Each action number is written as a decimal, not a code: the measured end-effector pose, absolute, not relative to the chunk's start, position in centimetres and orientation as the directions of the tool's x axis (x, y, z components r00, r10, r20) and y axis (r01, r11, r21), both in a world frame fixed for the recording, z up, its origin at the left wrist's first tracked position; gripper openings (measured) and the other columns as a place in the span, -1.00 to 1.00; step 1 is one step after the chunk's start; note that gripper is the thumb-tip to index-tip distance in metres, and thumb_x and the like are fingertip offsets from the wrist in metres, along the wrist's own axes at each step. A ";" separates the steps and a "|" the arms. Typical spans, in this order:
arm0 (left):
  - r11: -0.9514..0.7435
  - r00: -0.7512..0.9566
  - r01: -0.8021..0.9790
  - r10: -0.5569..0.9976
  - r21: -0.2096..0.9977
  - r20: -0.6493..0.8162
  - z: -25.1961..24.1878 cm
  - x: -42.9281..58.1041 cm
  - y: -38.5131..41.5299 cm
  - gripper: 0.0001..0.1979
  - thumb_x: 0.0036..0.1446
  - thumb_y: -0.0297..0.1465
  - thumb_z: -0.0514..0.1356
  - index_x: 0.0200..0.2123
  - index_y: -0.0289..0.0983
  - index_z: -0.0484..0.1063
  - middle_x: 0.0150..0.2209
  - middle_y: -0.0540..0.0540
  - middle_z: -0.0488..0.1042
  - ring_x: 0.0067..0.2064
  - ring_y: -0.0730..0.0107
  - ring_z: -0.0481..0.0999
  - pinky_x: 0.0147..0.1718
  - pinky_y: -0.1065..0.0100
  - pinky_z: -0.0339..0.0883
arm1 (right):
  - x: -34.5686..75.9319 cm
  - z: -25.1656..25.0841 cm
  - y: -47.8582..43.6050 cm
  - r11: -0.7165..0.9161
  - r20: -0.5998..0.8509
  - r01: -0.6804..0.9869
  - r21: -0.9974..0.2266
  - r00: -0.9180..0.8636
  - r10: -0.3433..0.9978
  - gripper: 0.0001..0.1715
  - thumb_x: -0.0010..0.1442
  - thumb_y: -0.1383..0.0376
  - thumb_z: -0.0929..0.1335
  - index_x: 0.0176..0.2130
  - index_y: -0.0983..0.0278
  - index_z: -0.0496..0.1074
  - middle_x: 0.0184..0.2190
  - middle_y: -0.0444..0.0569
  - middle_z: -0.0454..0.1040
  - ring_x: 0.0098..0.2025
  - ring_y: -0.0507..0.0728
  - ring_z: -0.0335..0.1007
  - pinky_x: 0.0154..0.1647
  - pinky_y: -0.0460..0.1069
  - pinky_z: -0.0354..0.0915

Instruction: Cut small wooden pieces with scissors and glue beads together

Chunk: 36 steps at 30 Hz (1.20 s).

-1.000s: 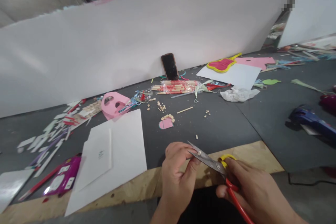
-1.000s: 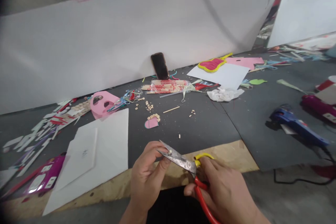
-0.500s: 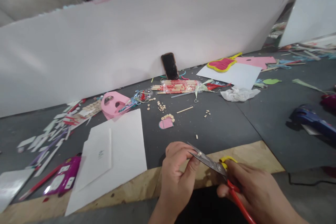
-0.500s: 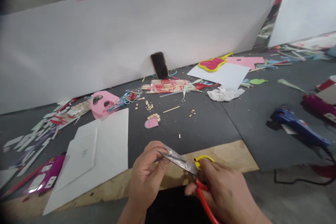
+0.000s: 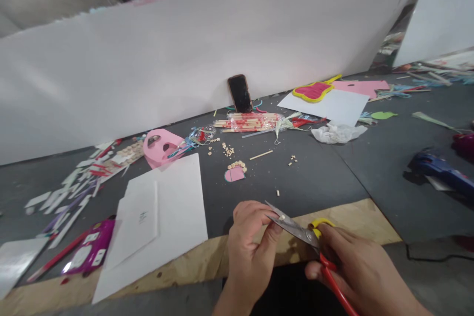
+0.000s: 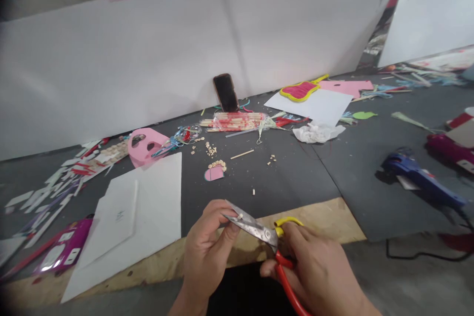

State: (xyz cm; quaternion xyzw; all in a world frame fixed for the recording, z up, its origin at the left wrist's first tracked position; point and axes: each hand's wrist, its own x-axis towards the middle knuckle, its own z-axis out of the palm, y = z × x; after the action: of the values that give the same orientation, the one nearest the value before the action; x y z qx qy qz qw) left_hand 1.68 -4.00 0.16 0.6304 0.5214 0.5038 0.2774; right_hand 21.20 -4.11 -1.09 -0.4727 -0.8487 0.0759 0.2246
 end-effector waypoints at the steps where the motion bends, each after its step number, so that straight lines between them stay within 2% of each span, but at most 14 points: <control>1: -0.307 -0.046 0.375 0.936 0.875 0.349 0.1 1.7 -4.0 -0.85 0.18 -0.39 0.12 -0.43 -0.26 0.43 -0.36 -0.10 0.46 -0.25 0.30 0.44 -0.21 0.26 0.30 | 21.2 -1.0 -4.1 0.546 0.313 0.767 -0.338 -0.455 0.834 -0.59 0.15 -0.03 0.28 -0.50 0.17 0.13 -0.63 -0.15 0.38 -0.66 0.03 0.31 -0.71 -0.13 0.12; 6: -0.327 -0.027 0.311 0.935 0.892 0.352 0.1 1.7 -3.9 -0.85 0.19 -0.41 0.11 -0.43 -0.25 0.40 -0.39 -0.06 0.43 -0.28 0.34 0.42 -0.23 0.29 0.28 | 21.3 -0.7 -4.2 0.569 0.322 0.752 -0.333 -0.477 0.818 -0.57 0.08 -0.09 0.31 -0.43 0.18 0.17 -0.60 -0.15 0.39 -0.62 0.07 0.37 -0.68 -0.11 0.20; 11: -0.313 0.010 0.338 0.944 0.888 0.329 0.3 1.7 -3.8 -0.82 0.20 -0.41 0.11 -0.44 -0.25 0.40 -0.40 -0.06 0.44 -0.29 0.34 0.42 -0.22 0.28 0.26 | 21.4 -1.1 -4.3 0.551 0.320 0.774 -0.312 -0.461 0.828 -0.54 0.15 -0.13 0.25 -0.45 0.17 0.16 -0.61 -0.14 0.41 -0.63 0.06 0.37 -0.70 -0.12 0.17; 19: -0.271 -0.028 0.373 0.953 0.887 0.303 0.6 1.8 -4.2 -0.85 0.18 -0.41 0.12 -0.43 -0.25 0.41 -0.35 -0.08 0.45 -0.24 0.31 0.44 -0.20 0.27 0.28 | 21.2 -1.1 -4.6 0.559 0.316 0.731 -0.392 -0.464 0.827 -0.58 0.25 -0.03 0.20 -0.48 0.17 0.15 -0.68 -0.20 0.37 -0.70 0.00 0.31 -0.71 -0.14 0.12; 23: -0.279 -0.042 0.377 0.947 0.883 0.317 0.4 1.6 -4.3 -0.93 0.16 -0.43 0.15 -0.37 -0.23 0.42 -0.30 -0.08 0.47 -0.20 0.30 0.43 -0.18 0.26 0.28 | 21.2 -1.0 -4.6 0.574 0.344 0.741 -0.348 -0.468 0.814 -0.59 0.24 -0.05 0.20 -0.46 0.17 0.14 -0.69 -0.20 0.36 -0.71 0.01 0.30 -0.73 -0.14 0.12; 28: -0.348 -0.032 0.378 0.921 0.858 0.387 0.0 1.6 -4.2 -0.91 0.17 -0.46 0.13 -0.37 -0.21 0.40 -0.32 -0.03 0.45 -0.22 0.34 0.42 -0.18 0.27 0.25 | 21.3 -1.0 -4.4 0.585 0.356 0.755 -0.296 -0.481 0.801 -0.62 0.20 -0.06 0.23 -0.39 0.18 0.15 -0.64 -0.18 0.38 -0.66 0.04 0.36 -0.72 -0.13 0.17; 32: -0.382 -0.011 0.352 0.911 0.854 0.412 0.1 1.5 -4.1 -0.89 0.19 -0.48 0.11 -0.37 -0.21 0.38 -0.36 0.00 0.43 -0.26 0.38 0.41 -0.21 0.29 0.23 | 21.4 -0.9 -4.4 0.589 0.338 0.755 -0.287 -0.496 0.800 -0.54 0.10 -0.13 0.28 -0.38 0.18 0.15 -0.61 -0.14 0.40 -0.61 0.08 0.40 -0.69 -0.11 0.22; 36: -0.378 0.003 0.357 0.915 0.854 0.404 0.3 1.4 -4.0 -0.88 0.19 -0.47 0.11 -0.38 -0.22 0.39 -0.36 -0.01 0.43 -0.25 0.37 0.41 -0.21 0.28 0.23 | 21.4 -1.0 -4.5 0.569 0.314 0.763 -0.306 -0.483 0.817 -0.57 0.16 -0.11 0.24 -0.39 0.17 0.16 -0.62 -0.16 0.41 -0.63 0.07 0.40 -0.69 -0.11 0.22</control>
State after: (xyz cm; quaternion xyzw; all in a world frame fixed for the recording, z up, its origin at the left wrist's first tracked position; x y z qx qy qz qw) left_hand 1.45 -4.04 0.27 0.6536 0.4865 0.5118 0.2723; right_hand 21.43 -4.46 -0.99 -0.4600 -0.8589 0.0625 0.2164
